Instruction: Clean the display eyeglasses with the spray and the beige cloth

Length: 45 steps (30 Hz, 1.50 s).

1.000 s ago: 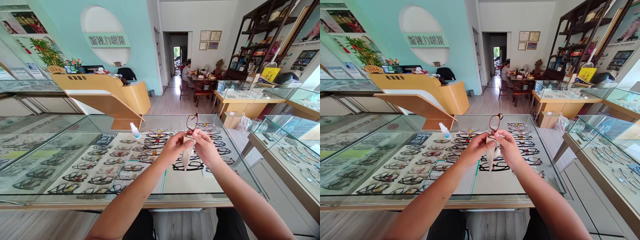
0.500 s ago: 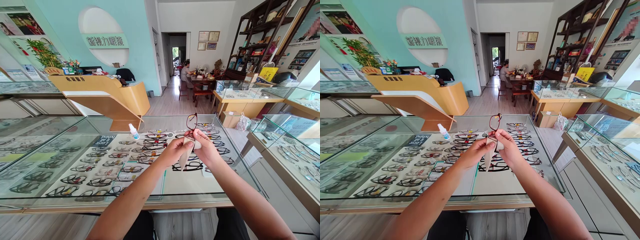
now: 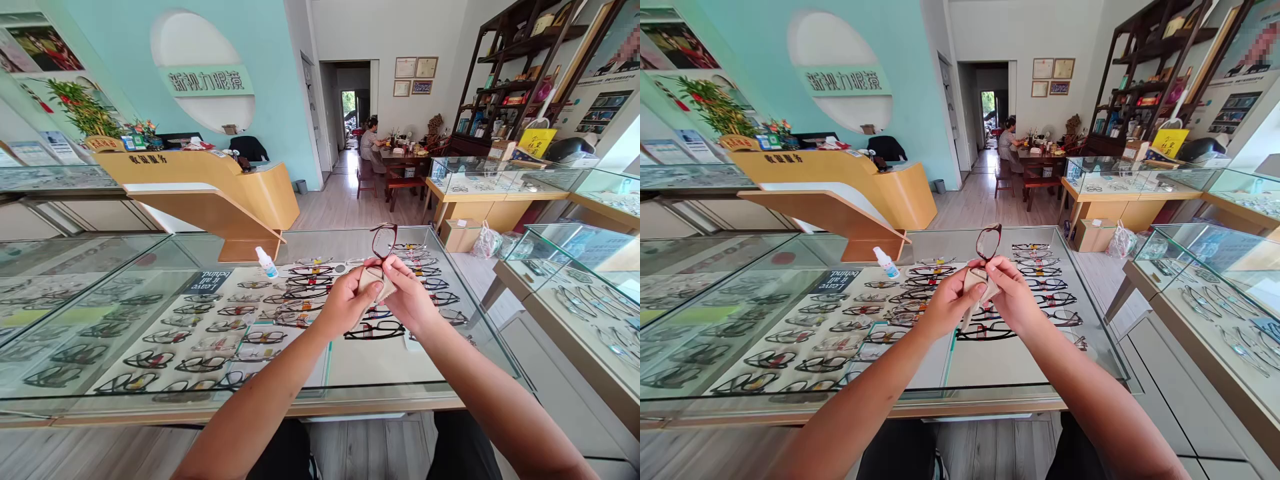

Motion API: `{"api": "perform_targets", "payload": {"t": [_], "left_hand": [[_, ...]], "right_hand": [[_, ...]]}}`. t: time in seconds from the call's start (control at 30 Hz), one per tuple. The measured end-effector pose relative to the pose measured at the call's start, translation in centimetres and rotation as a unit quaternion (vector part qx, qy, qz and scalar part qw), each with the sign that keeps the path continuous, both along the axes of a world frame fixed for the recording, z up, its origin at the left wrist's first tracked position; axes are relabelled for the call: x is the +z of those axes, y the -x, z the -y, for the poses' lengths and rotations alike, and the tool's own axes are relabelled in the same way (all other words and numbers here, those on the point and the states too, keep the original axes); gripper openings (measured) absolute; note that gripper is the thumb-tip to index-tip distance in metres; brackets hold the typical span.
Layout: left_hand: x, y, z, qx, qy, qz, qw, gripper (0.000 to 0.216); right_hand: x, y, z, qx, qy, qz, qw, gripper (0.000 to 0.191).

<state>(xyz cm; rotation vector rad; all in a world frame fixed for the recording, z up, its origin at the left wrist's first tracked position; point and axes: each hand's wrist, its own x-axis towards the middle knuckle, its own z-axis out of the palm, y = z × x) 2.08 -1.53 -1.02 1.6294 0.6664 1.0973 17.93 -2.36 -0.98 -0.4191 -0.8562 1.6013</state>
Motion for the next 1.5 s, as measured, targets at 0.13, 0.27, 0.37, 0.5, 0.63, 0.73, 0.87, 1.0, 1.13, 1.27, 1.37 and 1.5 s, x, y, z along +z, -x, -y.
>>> {"api": "perform_targets", "payload": {"t": [0.13, 0.27, 0.37, 0.5, 0.63, 0.73, 0.87, 1.0, 1.13, 1.27, 1.37, 1.5], "left_hand": [[-0.8, -0.4, -0.1, 0.034, 0.023, 0.025, 0.999, 0.054], [-1.1, -0.5, -0.5, 0.061, 0.009, 0.017, 0.998, 0.056], [-0.9, -0.4, -0.8, 0.085, -0.013, 0.003, 0.996, 0.056], [-0.8, -0.4, -0.9, 0.095, -0.003, 0.01, 0.995, 0.054], [-0.8, -0.4, -0.8, 0.106, -0.004, 0.002, 0.994, 0.058], [-0.7, -0.3, -0.7, 0.102, -0.023, -0.006, 0.994, 0.061], [-0.2, 0.2, -0.7, 0.031, -0.018, -0.021, 0.999, 0.058], [0.3, 0.8, -0.8, -0.045, -0.013, -0.04, 0.998, 0.05], [0.1, 0.9, -0.9, -0.062, 0.003, -0.048, 0.997, 0.051], [-0.3, 0.7, -0.8, -0.03, 0.021, -0.043, 0.998, 0.052], [-0.4, 0.6, -0.7, 0.005, 0.012, -0.035, 0.999, 0.052], [-0.6, 0.5, -0.5, 0.029, 0.018, -0.019, 0.999, 0.057]], "right_hand": [[-0.1, 0.3, 0.2, -0.024, -0.037, 0.032, 0.999, 0.025], [0.0, 0.5, 0.4, -0.062, -0.054, 0.07, 0.994, 0.028], [0.0, 0.6, 0.5, -0.088, -0.073, 0.085, 0.99, 0.025], [-0.1, 0.6, 0.5, -0.076, -0.084, 0.072, 0.991, 0.021], [-0.1, 0.4, 0.6, -0.066, -0.073, 0.069, 0.993, 0.02], [-0.1, 0.2, 0.5, -0.064, -0.062, 0.077, 0.993, 0.023], [0.2, -0.2, 0.2, -0.062, -0.052, 0.066, 0.995, 0.024], [0.4, -0.4, 0.1, -0.047, -0.024, 0.039, 0.998, 0.024], [0.2, -0.5, -0.1, -0.038, -0.011, 0.028, 0.999, 0.025], [0.0, -0.4, -0.2, -0.03, 0.003, 0.027, 0.999, 0.026], [0.1, -0.3, 0.0, -0.025, 0.002, 0.031, 0.999, 0.026], [0.0, 0.2, 0.4, -0.009, -0.025, 0.046, 0.999, 0.027]]}}
